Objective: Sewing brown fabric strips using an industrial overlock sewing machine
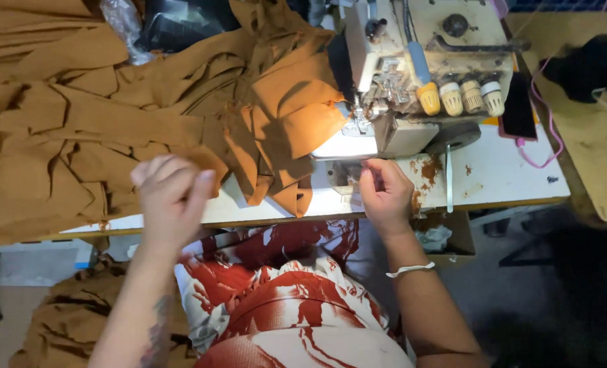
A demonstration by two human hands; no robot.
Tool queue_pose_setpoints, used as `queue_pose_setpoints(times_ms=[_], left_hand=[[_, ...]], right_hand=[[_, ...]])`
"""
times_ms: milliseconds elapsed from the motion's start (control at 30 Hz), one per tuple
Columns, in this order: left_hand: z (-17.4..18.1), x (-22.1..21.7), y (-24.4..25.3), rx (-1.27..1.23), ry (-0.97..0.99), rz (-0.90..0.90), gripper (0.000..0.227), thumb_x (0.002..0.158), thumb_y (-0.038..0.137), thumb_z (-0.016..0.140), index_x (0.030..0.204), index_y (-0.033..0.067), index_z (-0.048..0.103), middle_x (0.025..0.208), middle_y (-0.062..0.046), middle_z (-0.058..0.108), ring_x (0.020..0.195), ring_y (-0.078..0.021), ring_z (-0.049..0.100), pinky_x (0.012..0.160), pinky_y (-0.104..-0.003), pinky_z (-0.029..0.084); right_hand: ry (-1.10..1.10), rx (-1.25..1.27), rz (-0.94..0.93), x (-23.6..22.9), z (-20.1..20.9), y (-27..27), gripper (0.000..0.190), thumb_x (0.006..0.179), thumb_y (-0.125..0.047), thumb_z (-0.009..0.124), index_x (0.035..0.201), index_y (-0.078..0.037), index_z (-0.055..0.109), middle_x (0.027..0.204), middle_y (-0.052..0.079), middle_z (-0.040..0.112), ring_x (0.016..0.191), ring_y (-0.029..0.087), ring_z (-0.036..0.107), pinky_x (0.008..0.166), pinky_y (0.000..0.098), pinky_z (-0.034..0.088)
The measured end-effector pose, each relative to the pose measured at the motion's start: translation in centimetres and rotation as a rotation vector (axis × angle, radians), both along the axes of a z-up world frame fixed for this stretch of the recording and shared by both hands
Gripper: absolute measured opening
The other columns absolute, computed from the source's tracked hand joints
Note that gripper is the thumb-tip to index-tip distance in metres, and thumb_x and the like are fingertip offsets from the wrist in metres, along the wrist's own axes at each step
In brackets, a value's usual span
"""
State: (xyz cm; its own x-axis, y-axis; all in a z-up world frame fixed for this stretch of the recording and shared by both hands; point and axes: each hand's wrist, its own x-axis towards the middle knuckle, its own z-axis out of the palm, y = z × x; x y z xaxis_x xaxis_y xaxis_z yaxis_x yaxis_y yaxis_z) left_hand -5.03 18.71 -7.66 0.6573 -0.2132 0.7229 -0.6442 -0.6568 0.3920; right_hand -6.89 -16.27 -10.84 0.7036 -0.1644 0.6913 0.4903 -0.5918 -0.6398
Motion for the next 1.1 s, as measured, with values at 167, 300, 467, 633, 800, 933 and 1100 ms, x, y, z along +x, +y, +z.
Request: queue_pose_setpoints(times_ms=[167,300,467,633,800,933,1100], left_hand=[[-2.9,-4.4,7.1,-0.184,0.167,0.279,0.015,0.108,0.013,0.056,0.099,0.0143,0.068,0.092,-0.005,0.069,0.090,-0.0346,0.064,0.082,-0.041,0.046],[-0.6,-6.8,8.1,-0.315,0.114,0.418,0.044,0.101,-0.002,0.058,0.141,-0.0048,0.042,0.106,-0.019,0.052,0.085,-0.0263,0.055,0.080,-0.038,0.046],[-1.5,-5.4,9.7,-0.014,-0.053,0.530,0.039,0.099,0.013,0.061,0.131,-0.0094,0.054,0.122,-0.025,0.055,0.117,-0.0428,0.049,0.098,-0.052,0.033],[-0.4,-2.7,9.7,-0.035,-0.129,0.514,0.026,0.101,0.015,0.063,0.117,-0.0047,0.068,0.121,-0.018,0.055,0.115,-0.0361,0.049,0.099,-0.048,0.030],[-0.8,-0.3,9.9,-0.064,-0.147,0.498,0.023,0.103,0.014,0.062,0.115,-0.0049,0.067,0.120,-0.021,0.056,0.115,-0.0394,0.051,0.099,-0.051,0.030],[-2.1,0.5,10.2,0.010,-0.157,0.529,0.020,0.104,0.017,0.064,0.112,0.0005,0.071,0.122,-0.018,0.062,0.111,-0.0383,0.055,0.097,-0.049,0.030],[-3.0,0.3,11.5,0.097,-0.137,0.534,0.022,0.109,0.023,0.065,0.114,0.0030,0.074,0.124,-0.017,0.068,0.113,-0.0390,0.060,0.097,-0.049,0.033]], right_hand=[[0.008,-0.049,0.004,0.0,0.0,0.4,0.013,0.085,0.003,0.063,0.092,-0.003,0.072,0.062,0.010,0.055,0.051,0.021,0.053,0.049,0.0298,0.043],[0.119,-0.118,-0.055,-0.4,0.3,0.9,0.011,0.090,-0.003,0.057,0.091,-0.001,0.069,0.079,0.006,0.064,0.071,0.016,0.057,0.064,0.0277,0.046],[0.140,-0.154,-0.079,-0.5,0.6,1.4,0.012,0.092,-0.004,0.057,0.089,-0.003,0.068,0.077,0.004,0.062,0.070,0.015,0.054,0.063,0.0275,0.043],[0.169,-0.157,-0.080,-0.4,0.8,1.7,0.013,0.092,-0.004,0.056,0.089,-0.002,0.068,0.074,0.004,0.060,0.067,0.014,0.051,0.060,0.0265,0.041],[0.238,-0.136,-0.131,-0.3,0.8,1.9,0.014,0.093,-0.008,0.056,0.083,-0.004,0.065,0.069,0.001,0.054,0.065,0.012,0.047,0.059,0.0257,0.037],[0.335,-0.126,-0.176,-0.2,1.0,2.2,0.017,0.092,-0.009,0.055,0.080,-0.004,0.065,0.068,0.001,0.055,0.063,0.012,0.047,0.055,0.0256,0.037],[0.183,-0.094,-0.101,-1.7,0.3,2.4,0.031,0.090,-0.014,0.053,0.061,-0.011,0.041,0.059,-0.001,0.038,0.057,0.013,0.035,0.056,0.0289,0.028]])
